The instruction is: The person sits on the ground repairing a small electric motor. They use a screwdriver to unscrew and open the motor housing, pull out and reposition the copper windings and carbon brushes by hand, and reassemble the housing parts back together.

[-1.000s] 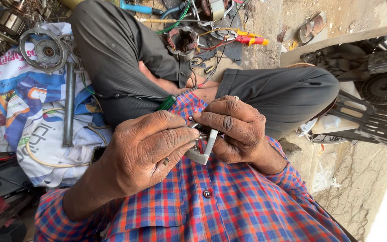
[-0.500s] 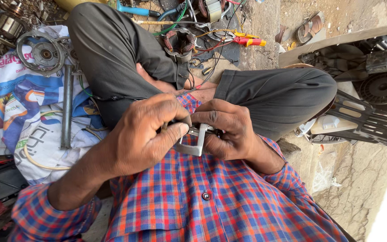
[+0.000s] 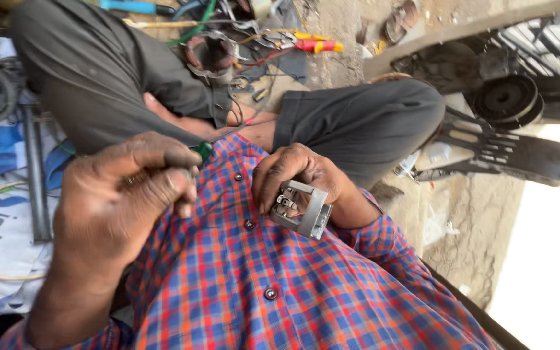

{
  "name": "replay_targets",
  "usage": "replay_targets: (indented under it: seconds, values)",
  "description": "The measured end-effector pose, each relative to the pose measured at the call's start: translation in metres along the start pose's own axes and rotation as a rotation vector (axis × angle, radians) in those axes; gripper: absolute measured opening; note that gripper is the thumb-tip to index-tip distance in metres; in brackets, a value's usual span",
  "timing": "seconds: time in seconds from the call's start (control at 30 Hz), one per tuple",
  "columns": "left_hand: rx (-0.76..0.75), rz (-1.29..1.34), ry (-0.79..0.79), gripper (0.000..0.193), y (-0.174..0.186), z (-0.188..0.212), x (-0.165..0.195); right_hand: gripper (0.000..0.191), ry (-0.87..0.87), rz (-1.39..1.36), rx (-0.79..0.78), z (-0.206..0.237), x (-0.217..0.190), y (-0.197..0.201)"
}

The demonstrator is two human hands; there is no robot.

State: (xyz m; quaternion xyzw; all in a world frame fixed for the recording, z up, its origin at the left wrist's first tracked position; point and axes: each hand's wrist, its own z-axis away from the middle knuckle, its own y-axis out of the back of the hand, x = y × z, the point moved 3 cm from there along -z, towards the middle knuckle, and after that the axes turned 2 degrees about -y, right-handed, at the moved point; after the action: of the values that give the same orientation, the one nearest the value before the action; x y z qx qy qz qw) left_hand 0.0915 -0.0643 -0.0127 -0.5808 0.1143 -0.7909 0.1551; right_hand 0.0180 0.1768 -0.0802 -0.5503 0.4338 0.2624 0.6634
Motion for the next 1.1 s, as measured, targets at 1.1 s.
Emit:
replay_targets:
  seconds: [1.1]
  values:
    - [-0.634,-1.02,-0.716,0.013,-0.039,-0.015,0.022,0.033,0.001,0.225,0.155,0.002,-0.001,-0.011]
